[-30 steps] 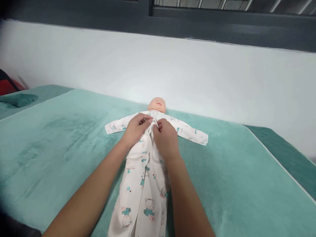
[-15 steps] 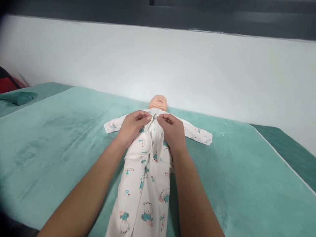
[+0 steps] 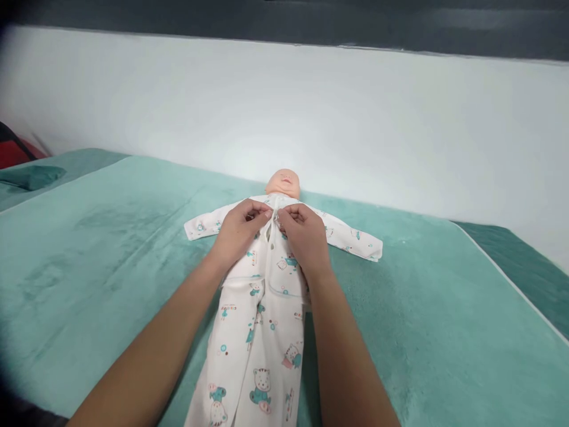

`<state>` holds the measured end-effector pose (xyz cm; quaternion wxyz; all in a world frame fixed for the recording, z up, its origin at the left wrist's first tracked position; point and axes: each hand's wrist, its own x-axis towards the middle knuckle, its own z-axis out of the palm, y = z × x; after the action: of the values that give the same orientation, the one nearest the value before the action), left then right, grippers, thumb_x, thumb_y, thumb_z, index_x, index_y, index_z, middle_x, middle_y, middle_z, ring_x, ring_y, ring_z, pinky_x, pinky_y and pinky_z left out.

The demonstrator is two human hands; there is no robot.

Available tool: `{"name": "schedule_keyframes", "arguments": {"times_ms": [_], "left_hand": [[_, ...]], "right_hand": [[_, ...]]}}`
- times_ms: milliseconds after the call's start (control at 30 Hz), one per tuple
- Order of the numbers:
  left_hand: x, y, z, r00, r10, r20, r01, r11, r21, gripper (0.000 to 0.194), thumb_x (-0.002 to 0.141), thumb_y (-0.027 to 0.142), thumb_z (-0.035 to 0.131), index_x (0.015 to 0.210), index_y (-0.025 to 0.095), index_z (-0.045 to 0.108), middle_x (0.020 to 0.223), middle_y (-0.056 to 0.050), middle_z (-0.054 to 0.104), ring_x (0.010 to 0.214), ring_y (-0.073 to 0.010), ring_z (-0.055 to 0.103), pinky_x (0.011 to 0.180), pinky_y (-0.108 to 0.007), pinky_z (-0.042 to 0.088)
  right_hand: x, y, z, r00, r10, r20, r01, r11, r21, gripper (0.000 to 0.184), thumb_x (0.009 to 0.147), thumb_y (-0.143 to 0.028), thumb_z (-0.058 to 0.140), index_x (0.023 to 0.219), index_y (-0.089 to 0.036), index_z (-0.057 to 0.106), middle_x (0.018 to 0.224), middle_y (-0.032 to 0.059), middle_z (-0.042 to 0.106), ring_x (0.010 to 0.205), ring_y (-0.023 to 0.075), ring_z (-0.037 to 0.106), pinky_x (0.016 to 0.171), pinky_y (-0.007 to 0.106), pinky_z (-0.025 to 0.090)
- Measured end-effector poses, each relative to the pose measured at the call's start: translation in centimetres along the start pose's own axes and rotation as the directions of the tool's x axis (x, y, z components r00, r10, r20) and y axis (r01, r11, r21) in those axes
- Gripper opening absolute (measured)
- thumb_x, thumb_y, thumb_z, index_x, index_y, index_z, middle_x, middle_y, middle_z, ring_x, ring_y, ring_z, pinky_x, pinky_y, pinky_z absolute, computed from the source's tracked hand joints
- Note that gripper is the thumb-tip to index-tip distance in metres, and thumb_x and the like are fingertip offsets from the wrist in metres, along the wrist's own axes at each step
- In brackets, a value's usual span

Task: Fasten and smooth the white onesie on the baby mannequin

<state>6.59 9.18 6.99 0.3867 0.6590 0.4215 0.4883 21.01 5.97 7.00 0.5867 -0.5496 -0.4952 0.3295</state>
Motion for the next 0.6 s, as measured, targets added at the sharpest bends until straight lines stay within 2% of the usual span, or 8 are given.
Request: {"name": "schedule_keyframes", "arguments": {"times_ms": [100, 367, 600], "left_hand": [[0.1, -0.1, -0.1, 1.000, 0.005, -0.005, -0.005, 0.999, 0.048, 0.010, 0.084, 0.026, 0.063, 0.087, 0.020, 0.070, 0.080, 0.000, 0.063, 0.074, -0.0127, 0.054, 0.072, -0.027, 0.043], [0.1, -0.3, -0.3, 1.000, 0.019, -0.007, -0.018, 0.997, 0.069, 0.009, 0.083, 0.026, 0.063, 0.084, 0.019, 0.070, 0.088, -0.002, 0.064, 0.081, -0.0134, 0.056, 0.076, -0.027, 0.043], [0.0, 0.2, -0.7, 0.998, 0.025, 0.052, -0.027, 0.999, 0.044, 0.013, 0.084, 0.028, 0.063, 0.078, 0.019, 0.069, 0.090, -0.002, 0.064, 0.085, -0.0145, 0.057, 0.078, -0.028, 0.042]], "right_hand": [[0.0, -0.1, -0.3, 0.999, -0.018, 0.027, 0.020, 0.999, -0.046, 0.010, 0.077, -0.029, 0.066, 0.082, -0.021, 0.067, 0.069, -0.0030, 0.063, 0.064, 0.0120, 0.055, 0.063, 0.026, 0.042], [-0.1, -0.4, -1.1, 0.988, 0.037, 0.152, -0.020, 0.994, -0.111, 0.019, 0.075, -0.030, 0.069, 0.092, -0.024, 0.067, 0.061, -0.0074, 0.050, 0.050, 0.0088, 0.039, 0.047, 0.025, 0.029], [-0.2, -0.5, -0.9, 0.987, 0.056, 0.149, -0.039, 0.993, -0.112, 0.019, 0.075, -0.031, 0.068, 0.093, -0.025, 0.065, 0.055, -0.0078, 0.045, 0.046, 0.0091, 0.035, 0.045, 0.025, 0.026]]}}
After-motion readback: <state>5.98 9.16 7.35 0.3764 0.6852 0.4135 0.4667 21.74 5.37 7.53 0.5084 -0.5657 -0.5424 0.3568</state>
